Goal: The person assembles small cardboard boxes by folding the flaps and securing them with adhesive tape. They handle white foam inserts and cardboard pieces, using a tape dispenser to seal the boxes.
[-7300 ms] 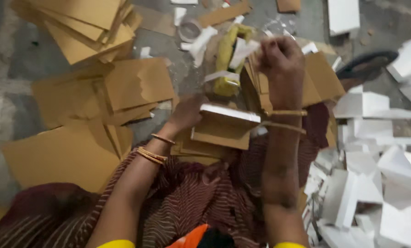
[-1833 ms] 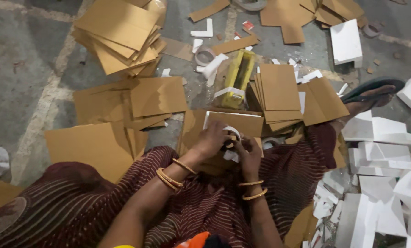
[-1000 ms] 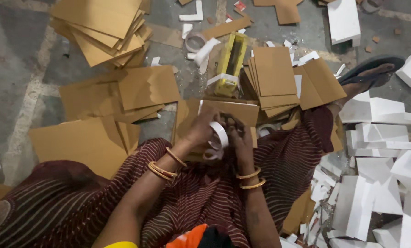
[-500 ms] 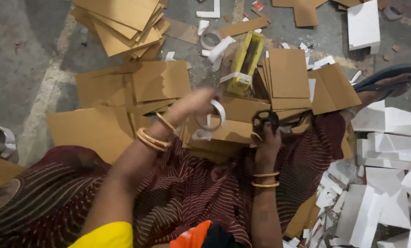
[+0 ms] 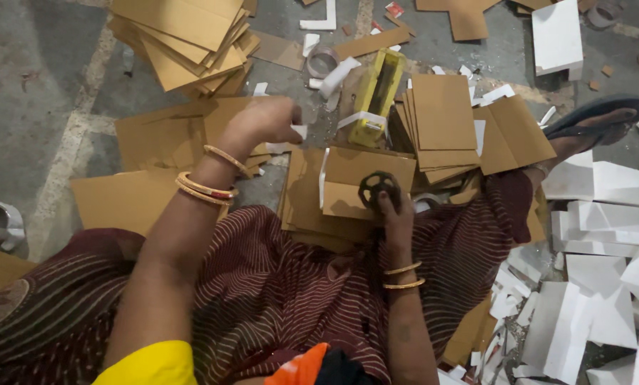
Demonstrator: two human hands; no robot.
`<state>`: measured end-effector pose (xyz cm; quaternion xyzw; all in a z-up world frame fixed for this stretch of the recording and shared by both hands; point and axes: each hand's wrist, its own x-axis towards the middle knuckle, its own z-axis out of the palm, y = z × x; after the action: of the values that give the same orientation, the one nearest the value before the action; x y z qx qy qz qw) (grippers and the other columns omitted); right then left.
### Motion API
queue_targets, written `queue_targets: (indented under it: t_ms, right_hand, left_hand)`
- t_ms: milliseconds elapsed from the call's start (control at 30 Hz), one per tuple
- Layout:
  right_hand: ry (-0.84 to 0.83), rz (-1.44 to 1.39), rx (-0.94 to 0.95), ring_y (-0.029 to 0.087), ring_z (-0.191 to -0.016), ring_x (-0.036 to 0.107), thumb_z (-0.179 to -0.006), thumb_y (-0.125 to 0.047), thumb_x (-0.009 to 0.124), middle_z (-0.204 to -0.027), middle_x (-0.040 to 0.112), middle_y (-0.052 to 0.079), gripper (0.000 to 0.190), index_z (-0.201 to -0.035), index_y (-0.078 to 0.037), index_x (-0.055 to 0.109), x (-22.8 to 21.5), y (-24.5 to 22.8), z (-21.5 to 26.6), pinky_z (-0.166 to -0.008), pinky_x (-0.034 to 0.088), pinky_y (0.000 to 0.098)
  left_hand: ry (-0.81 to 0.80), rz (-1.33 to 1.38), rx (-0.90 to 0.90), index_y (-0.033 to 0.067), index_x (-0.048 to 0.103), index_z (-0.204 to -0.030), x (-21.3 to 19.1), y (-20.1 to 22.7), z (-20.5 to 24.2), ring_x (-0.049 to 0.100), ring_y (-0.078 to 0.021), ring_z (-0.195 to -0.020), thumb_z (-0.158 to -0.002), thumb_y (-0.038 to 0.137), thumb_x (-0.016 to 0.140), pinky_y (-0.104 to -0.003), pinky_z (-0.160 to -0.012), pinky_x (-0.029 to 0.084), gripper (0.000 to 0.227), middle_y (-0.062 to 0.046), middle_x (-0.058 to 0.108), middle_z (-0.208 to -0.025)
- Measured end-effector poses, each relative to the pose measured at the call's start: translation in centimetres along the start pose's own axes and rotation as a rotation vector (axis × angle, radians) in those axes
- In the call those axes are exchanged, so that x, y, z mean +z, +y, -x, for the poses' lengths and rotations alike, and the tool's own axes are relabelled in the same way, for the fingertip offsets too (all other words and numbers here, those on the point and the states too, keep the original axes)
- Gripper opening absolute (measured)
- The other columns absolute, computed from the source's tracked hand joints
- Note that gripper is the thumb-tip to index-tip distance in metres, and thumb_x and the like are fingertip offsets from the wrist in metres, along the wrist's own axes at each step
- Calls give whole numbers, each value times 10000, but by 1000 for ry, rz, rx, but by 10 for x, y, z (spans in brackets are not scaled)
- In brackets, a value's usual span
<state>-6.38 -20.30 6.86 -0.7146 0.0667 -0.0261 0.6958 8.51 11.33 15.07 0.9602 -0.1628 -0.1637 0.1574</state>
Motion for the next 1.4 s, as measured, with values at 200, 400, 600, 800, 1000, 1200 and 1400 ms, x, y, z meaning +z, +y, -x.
queue_targets:
  t_ms: [200,400,600,800,1000,1200,1400]
  right_hand:
    - [-59,-54,37,175,-1062,653,-963,-204,702,-1162,705,83,393,-1288,9,644,11,-16,14,-920,527,297]
    - [-81,14,2,162,-1064,650,-964,-162,690,-1168,706,65,374,-1296,0,626,8,-3,7,-934,522,290]
    - [-111,-111,-51,162,-1128,627,-983,-91,665,-1224,687,67,350,-1314,9,613,12,0,9,-995,498,290]
    - [-185,-165,22,163,-1152,623,-966,-69,654,-1261,669,64,416,-1370,-14,570,17,-10,17,-1001,503,296]
    - [-259,-238,53,147,-1130,602,-979,-73,670,-1235,647,48,425,-1384,-10,557,15,3,20,-968,502,285]
    - [-32,-103,30,133,-930,668,-1031,-242,605,-1047,680,52,401,-1370,-30,573,3,5,5,-810,557,264]
    - [216,-156,41,138,-872,647,-1052,-292,601,-1015,678,65,380,-1328,-30,594,-29,17,-7,-726,557,269]
  left_hand:
    - [-138,-80,-62,129,794,-1028,20,-12,-16,723,-335,-953,-747,187,808,-456,-822,579,287,-144,753,-1029]
    - [340,-192,66,154,757,-1111,23,-20,-30,715,-296,-1021,-826,52,713,-500,-968,529,306,-107,755,-1096]
    - [581,-53,190,128,691,-1173,1,26,-15,640,-364,-1053,-711,233,815,-488,-865,518,489,-184,664,-1189]
    - [-199,500,171,146,561,-1393,40,69,7,696,-261,-1079,-860,439,758,-397,-934,549,638,-131,705,-1226]
    - [-179,584,276,67,674,-1267,101,55,-5,732,-251,-992,-894,363,732,-386,-874,569,480,-146,766,-1121]
    - [-141,697,89,103,676,-1252,100,42,-2,756,-245,-920,-881,321,717,-378,-832,580,432,-113,775,-1054]
    - [149,564,232,93,686,-1222,118,56,-11,713,-334,-953,-863,282,758,-436,-825,554,413,-167,733,-1072]
